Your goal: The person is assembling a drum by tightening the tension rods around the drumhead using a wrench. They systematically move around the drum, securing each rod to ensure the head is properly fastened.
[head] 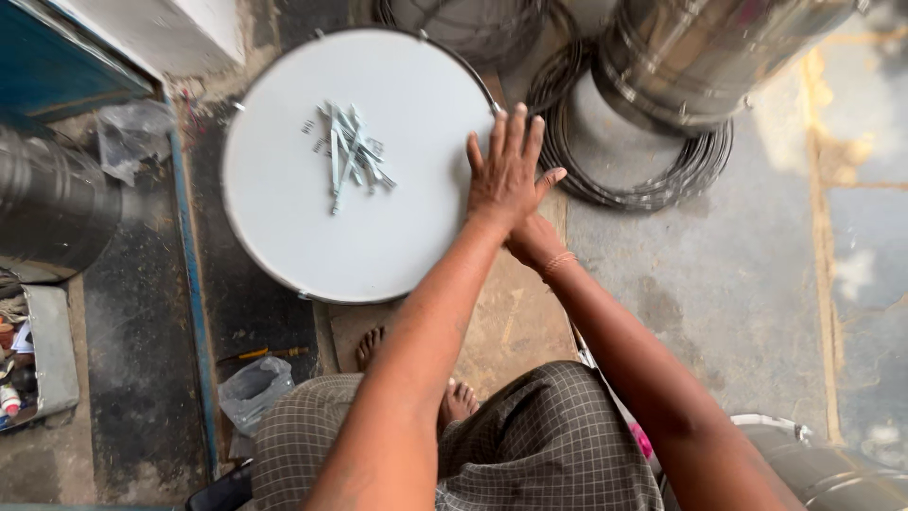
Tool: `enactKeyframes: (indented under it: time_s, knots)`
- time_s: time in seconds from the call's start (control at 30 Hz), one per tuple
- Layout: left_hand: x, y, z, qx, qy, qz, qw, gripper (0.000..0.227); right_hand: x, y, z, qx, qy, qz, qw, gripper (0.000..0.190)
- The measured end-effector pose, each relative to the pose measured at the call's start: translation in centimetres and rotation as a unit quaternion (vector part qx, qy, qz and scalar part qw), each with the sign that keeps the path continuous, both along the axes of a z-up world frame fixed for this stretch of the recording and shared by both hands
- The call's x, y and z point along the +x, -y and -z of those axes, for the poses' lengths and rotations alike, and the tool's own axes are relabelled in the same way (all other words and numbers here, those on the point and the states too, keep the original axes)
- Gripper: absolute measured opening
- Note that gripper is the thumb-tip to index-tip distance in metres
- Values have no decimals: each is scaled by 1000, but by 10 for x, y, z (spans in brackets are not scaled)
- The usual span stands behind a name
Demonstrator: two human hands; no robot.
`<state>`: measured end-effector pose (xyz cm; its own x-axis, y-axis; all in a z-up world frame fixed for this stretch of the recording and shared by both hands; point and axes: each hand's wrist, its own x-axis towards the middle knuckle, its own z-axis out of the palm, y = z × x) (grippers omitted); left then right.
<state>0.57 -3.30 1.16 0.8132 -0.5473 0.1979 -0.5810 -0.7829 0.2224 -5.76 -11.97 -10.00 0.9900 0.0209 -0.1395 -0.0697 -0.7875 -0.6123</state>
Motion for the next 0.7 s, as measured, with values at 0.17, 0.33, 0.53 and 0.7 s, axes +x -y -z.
enactKeyframes:
  time_s: [0.17, 0.33, 0.53, 0.7]
  knots:
    - [-49, -72, -21, -307, 70, -26, 949, 62, -9, -5, -120, 0, 72, 116, 991, 20]
    - [-59, -227, -34, -562, -72, -234, 790, 38, 21, -110, -170, 79, 80, 5, 994, 21]
    - [-38, -295, -48, -588, -77, -314, 741, 28, 99, -238, -134, -71, 57, 88, 992, 52]
    - [-12, -306, -44, -465, -119, -336, 810, 24, 102, -221, -129, 99, -67, 101, 988, 29]
